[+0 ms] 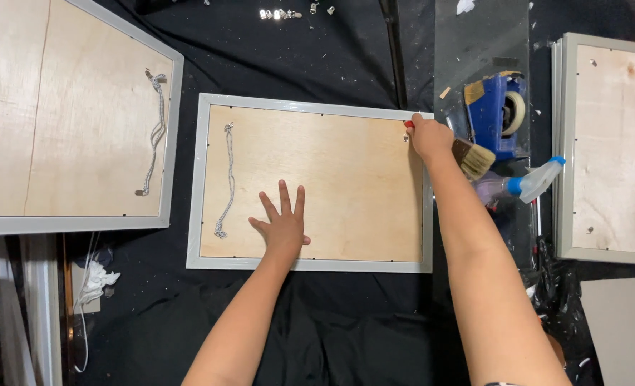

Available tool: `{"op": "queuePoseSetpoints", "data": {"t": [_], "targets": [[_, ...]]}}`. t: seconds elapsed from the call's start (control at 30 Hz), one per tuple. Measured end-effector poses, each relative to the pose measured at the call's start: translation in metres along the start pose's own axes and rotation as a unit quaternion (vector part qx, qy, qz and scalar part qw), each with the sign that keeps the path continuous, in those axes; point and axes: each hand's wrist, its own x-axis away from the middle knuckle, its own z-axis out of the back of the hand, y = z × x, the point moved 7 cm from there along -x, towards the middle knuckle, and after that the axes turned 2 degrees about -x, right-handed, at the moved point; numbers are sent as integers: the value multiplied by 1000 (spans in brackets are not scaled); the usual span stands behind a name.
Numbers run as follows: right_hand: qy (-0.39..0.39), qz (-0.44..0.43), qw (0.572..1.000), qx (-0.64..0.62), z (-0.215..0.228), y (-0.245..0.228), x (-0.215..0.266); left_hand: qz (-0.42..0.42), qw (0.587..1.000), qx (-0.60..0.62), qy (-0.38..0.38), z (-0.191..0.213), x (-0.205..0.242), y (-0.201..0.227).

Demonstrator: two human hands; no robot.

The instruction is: Assembling a picture frame by cleaning the glass, inserting the mat and backing, and securing the back panel.

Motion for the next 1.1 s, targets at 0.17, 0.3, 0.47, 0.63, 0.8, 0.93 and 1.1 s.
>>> {"op": "queuePoseSetpoints", "data": {"t": [0.17,0.3,0.47,0.63,0.8,0.93,1.1], "targets": [[26,30,994,99,-31,0,-22,-2,1000,0,1,1,1,0],[124,13,967,221,-53,-17,-25,0,1000,-2,-1,2,1,-2],[81,-46,992,80,-41,-10,-2,-2,1000,-7,2,1,8,-1],[-17,-166,965,-201,-54,35,22,-9,1000,-13,21,3,4,-2],[36,-301,828,-471,-86,64,92,-4,999,-19,28,-1,2,-5],[42,-284,815,-504,-99,74,85,-3,999,-20,32,1,5,-4],[-9,-256,845,-469,-67,61,95,3,999,-23,28,-4,-1,-5]]}}
